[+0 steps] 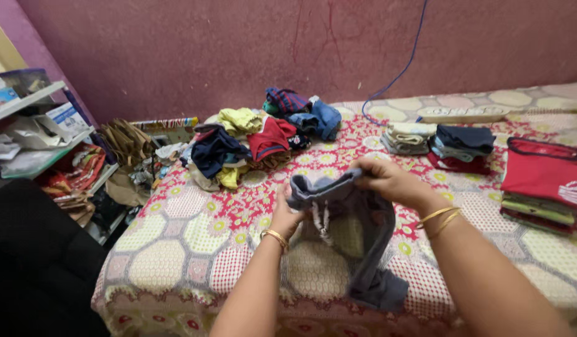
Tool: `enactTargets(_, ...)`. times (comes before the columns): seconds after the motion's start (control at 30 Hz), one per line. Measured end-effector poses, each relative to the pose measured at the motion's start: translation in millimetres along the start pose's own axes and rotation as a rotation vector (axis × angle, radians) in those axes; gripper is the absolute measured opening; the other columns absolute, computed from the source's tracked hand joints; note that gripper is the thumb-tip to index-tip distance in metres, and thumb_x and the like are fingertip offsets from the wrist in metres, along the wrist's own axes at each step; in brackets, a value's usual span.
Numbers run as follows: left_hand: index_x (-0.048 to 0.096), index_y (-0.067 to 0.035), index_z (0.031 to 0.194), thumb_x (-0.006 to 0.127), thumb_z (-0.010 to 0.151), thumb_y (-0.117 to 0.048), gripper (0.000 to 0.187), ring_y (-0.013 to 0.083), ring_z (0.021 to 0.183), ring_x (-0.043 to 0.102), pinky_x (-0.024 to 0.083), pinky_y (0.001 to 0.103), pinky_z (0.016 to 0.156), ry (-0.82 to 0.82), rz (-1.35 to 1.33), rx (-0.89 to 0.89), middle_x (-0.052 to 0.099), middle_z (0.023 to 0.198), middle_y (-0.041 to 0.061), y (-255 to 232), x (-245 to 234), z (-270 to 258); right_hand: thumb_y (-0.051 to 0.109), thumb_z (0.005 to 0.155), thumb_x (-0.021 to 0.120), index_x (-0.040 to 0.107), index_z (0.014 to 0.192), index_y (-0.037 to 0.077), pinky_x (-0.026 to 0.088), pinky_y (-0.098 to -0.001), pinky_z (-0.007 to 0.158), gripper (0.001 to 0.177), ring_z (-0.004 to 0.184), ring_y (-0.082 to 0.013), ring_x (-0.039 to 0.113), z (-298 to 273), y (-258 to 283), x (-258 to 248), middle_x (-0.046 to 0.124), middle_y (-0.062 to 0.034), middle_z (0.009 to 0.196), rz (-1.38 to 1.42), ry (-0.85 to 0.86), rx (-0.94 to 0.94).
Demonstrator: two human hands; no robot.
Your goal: The person folds several garments on a bed, including a light blue t-shirt, a white t-shirt, a red t-shirt, and a grey t-shirt. Each item is smoothed, folded into a compact rectangle, and placed in a growing stack on the right side of the bed.
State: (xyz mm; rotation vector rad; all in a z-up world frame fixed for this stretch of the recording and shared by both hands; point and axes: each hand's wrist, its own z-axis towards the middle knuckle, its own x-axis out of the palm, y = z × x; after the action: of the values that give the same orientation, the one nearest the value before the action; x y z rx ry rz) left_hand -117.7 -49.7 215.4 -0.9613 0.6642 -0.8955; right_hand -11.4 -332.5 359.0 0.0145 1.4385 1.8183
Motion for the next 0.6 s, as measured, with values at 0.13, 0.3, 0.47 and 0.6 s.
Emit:
enactTargets(0.13,0.06,-0.005,0.135,0.084,0.078,-0.014,0.063,0.0153,0.105,0.063,0.051,0.034,0.093,0.313,-0.515,-0.199,0.07,0.116,0.002,-74,1,8,0.002,0.097,0.065,0.07,0.112,0.001,0.056,-0.0302,0.086,0.016,0.093,-0.0103,0.066,-1,63,-43,0.071,-0.0009,0.102,0.276,-0.158,0.023)
enactTargets(0.3,0.065,0.001,0.131,0.08,0.091,-0.017,0.046,0.0119,0.11,0.065,0.052,0.029,0.099,0.481,-0.493,0.09,0.072,0.121,0.003,-166,-13,51,0.008,0.095,0.066,0.067,0.114,0.0,0.062,-0.0352,0.075,0.02,0.084,-0.0186,0.074,-11,108,-97,0.075,-0.0103,0.099,0.579,-0.254,0.089)
enactTargets(0.47,0.068,-0.001,0.117,0.077,0.087,-0.022,0.038,0.0166,0.091,0.069,0.056,0.035,0.081,0.383,-0.549,-0.108,0.074,0.105,0.006,-207,11,98,0.014,0.094,0.069,0.068,0.111,0.001,0.063,-0.0366,0.072,0.021,0.079,-0.0198,0.074,2,102,-122,0.075,-0.0113,0.097,0.632,-0.444,0.216)
enactTargets(0.6,0.076,0.005,0.098,0.079,0.083,-0.034,0.042,0.0208,0.083,0.069,0.055,0.038,0.076,-0.11,0.103,-0.046,0.077,0.092,0.015,-214,54,124,0.013,0.091,0.077,0.072,0.101,-0.001,0.058,-0.0328,0.068,0.018,0.075,-0.0153,0.068,30,92,-102,0.073,-0.0091,0.092,0.217,-0.765,0.157)
